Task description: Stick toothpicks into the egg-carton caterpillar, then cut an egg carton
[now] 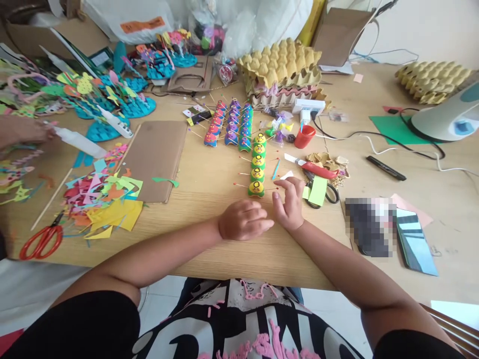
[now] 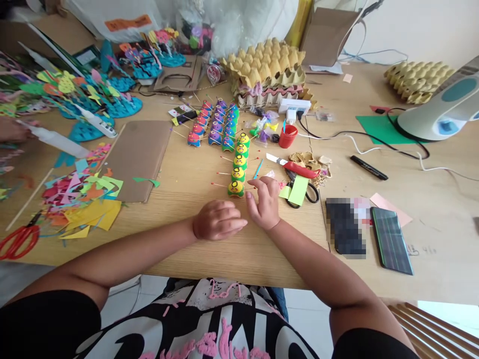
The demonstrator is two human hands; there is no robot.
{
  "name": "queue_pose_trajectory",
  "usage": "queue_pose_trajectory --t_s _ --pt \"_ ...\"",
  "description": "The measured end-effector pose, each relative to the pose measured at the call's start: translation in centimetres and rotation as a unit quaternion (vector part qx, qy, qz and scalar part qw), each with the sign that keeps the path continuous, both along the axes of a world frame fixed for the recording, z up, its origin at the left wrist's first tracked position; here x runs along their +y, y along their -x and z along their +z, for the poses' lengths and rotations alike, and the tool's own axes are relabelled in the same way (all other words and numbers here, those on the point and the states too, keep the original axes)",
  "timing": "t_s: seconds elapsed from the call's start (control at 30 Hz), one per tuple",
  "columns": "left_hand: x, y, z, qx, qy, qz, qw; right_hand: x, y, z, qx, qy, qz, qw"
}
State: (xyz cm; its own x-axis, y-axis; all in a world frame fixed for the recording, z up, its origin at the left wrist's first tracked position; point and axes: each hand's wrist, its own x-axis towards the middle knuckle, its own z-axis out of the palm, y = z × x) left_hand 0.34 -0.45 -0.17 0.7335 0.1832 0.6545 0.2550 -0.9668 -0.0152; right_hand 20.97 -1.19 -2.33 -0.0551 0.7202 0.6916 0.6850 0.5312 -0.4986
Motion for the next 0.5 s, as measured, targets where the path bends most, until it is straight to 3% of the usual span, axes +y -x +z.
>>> queue_pose_trajectory --t_s 0.1,0.23,0.37,0.5 --pt "-0.5 0.3 -1.5 0.003 0.018 -0.029 0.999 -0.4 0.2 0.1 -0.011 -0.009 0.025 1.0" --pt "-0.3 0.0 -1.7 -0.022 0.055 -0.056 0.997 -1.0 0.4 0.2 -0.044 0.023 0.063 0.997" --pt "-0.3 0.2 -2.2 -0.006 0.078 -0.021 0.997 -1.1 0.3 0.3 -0.06 0.038 0.081 0.994" --pt "-0.4 0.6 -2.4 0.0 0.091 0.003 0.996 -0.6 0.0 0.7 -0.049 0.022 0.054 0.997"
